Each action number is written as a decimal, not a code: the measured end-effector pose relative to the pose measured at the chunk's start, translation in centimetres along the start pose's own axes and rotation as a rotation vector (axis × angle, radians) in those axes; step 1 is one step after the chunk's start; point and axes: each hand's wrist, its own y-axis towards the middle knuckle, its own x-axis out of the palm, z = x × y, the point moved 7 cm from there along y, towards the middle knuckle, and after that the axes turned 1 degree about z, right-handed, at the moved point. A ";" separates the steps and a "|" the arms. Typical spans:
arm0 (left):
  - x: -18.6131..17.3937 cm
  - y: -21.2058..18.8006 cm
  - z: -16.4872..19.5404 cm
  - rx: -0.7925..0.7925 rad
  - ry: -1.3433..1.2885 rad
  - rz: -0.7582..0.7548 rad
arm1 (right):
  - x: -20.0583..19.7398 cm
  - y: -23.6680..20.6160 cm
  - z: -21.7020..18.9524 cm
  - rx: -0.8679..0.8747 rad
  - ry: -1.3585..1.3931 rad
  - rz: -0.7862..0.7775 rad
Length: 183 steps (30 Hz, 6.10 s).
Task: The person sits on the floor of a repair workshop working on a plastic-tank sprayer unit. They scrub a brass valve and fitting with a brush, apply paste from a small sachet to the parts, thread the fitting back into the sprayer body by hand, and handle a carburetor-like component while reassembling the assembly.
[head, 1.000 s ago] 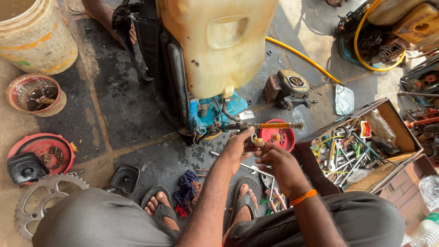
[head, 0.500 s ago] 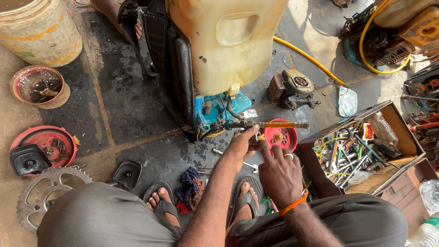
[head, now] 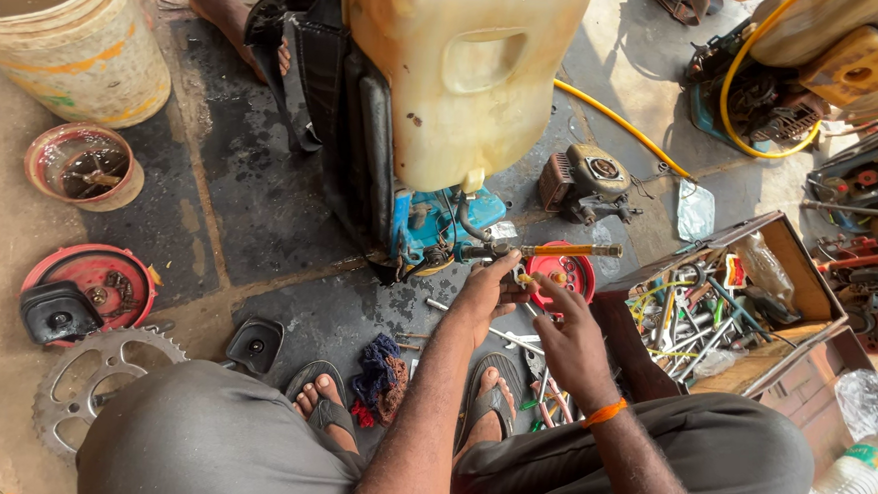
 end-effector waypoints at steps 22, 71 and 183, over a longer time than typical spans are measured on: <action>-0.7 1.5 -1.1 0.032 0.055 -0.021 | 1.7 3.0 3.2 0.006 0.305 -0.079; -1.6 2.0 -1.7 0.056 -0.104 -0.197 | 1.7 -0.9 0.5 -0.115 0.110 -0.051; -2.8 2.2 -1.2 -0.034 -0.221 -0.244 | 0.2 -0.3 -3.8 -0.179 -0.169 -0.214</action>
